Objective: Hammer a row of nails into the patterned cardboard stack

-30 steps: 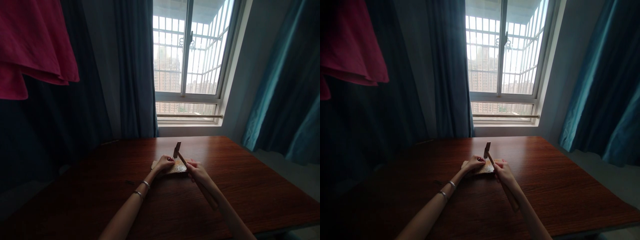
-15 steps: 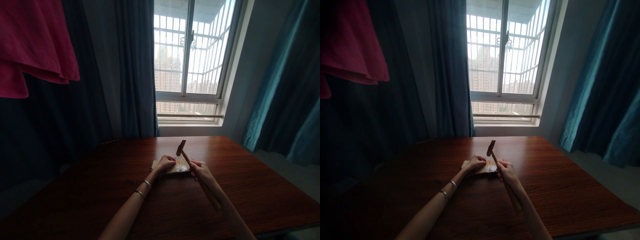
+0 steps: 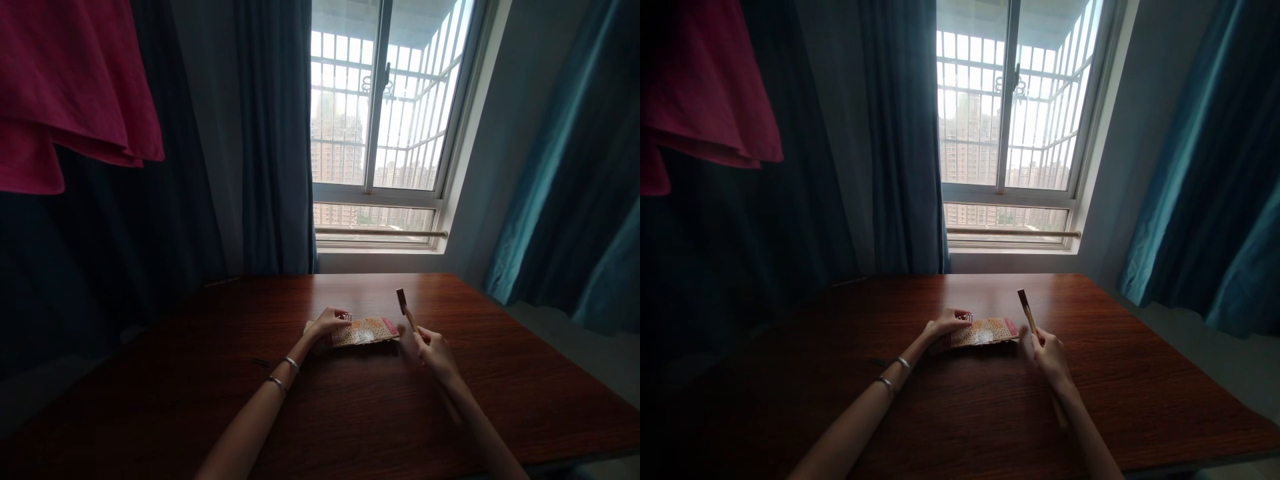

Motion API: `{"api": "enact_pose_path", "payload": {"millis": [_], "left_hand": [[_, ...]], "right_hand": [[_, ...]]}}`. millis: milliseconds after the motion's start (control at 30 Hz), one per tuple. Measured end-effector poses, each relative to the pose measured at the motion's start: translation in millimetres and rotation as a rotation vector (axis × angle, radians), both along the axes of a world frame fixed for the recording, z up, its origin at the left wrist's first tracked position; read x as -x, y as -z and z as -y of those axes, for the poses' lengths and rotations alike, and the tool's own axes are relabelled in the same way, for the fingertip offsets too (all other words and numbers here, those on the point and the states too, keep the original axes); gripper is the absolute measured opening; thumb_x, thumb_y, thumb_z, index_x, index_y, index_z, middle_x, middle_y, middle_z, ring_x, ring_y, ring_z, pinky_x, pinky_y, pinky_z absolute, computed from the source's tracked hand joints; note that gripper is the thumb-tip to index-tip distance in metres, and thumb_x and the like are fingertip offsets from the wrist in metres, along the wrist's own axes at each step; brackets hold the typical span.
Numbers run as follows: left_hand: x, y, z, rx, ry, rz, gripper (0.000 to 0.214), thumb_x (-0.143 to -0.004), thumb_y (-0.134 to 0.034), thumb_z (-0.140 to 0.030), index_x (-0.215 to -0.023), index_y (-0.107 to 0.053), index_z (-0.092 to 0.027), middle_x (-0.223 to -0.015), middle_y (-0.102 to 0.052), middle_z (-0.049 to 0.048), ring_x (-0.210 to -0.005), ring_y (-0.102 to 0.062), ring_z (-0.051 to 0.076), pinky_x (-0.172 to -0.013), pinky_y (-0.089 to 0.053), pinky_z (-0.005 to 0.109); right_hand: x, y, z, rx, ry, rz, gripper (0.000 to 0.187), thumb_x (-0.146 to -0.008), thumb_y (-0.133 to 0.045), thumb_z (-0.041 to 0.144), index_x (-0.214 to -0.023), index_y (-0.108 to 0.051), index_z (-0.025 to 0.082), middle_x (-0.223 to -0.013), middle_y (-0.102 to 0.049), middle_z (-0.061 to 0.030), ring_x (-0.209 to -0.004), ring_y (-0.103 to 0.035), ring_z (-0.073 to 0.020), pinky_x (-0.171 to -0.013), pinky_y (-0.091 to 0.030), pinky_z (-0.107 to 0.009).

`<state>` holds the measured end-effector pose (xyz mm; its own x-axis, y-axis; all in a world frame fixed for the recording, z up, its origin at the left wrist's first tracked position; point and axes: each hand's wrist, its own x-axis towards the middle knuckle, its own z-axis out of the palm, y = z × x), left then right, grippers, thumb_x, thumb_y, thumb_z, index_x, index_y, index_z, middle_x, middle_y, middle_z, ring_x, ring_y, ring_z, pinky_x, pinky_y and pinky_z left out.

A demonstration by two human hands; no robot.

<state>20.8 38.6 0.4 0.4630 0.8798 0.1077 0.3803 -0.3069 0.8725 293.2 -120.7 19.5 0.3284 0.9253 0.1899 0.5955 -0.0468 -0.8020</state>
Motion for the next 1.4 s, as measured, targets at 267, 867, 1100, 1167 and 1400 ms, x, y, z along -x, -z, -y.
{"api": "enact_pose_path", "payload": {"millis": [267, 867, 1100, 1167, 1400], "left_hand": [[45, -44.8, -13, 0.037, 0.064, 0.162, 0.06, -0.059, -0.071, -0.039, -0.11, -0.061, -0.011, -0.093, -0.065, 0.0119, -0.085, -0.059, 0.021, -0.077, -0.044, 0.031], [71, -19.8, 15, -0.061, -0.114, 0.001, 0.048, -0.056, -0.07, -0.033, -0.098, -0.066, -0.008, -0.083, -0.067, 0.0096, -0.076, -0.061, 0.02, -0.067, -0.046, 0.029], [56, 3.4, 20, -0.107, -0.109, -0.031, 0.05, -0.059, -0.068, -0.033, -0.103, -0.063, -0.009, -0.081, -0.067, 0.0088, -0.072, -0.062, 0.018, -0.066, -0.047, 0.028], [53, 1.6, 22, -0.124, -0.084, -0.039, 0.048, -0.06, -0.067, -0.033, -0.102, -0.064, -0.01, -0.082, -0.067, 0.009, -0.072, -0.062, 0.018, -0.066, -0.047, 0.027], [39, -8.3, 27, -0.168, -0.08, -0.09, 0.05, -0.059, -0.067, -0.041, -0.098, -0.066, -0.01, -0.083, -0.067, 0.0094, -0.075, -0.061, 0.019, -0.066, -0.046, 0.027]], "right_hand": [[-46, 20.9, 16, 0.108, 0.124, 0.532, 0.033, -0.082, -0.039, 0.031, -0.098, -0.066, 0.019, -0.083, -0.068, -0.0118, -0.079, -0.064, -0.0227, -0.061, -0.04, -0.026], [-51, 54.7, 27, 0.041, 0.212, 0.974, 0.034, -0.087, -0.038, 0.03, -0.113, -0.057, 0.019, -0.089, -0.06, -0.0119, -0.086, -0.056, -0.0233, -0.066, -0.04, -0.03], [-52, 54.4, 29, 0.005, 0.165, 0.976, 0.035, -0.087, -0.035, 0.027, -0.112, -0.058, 0.017, -0.088, -0.058, -0.0124, -0.086, -0.053, -0.0235, -0.071, -0.039, -0.031], [-50, 52.4, 30, 0.007, 0.15, 0.96, 0.035, -0.087, -0.034, 0.026, -0.111, -0.058, 0.017, -0.088, -0.058, -0.0121, -0.085, -0.052, -0.0231, -0.072, -0.038, -0.031], [-47, 47.9, 31, 0.022, 0.125, 0.93, 0.036, -0.087, -0.034, 0.026, -0.109, -0.06, 0.015, -0.087, -0.057, -0.0127, -0.082, -0.051, -0.0233, -0.072, -0.038, -0.032]]}}
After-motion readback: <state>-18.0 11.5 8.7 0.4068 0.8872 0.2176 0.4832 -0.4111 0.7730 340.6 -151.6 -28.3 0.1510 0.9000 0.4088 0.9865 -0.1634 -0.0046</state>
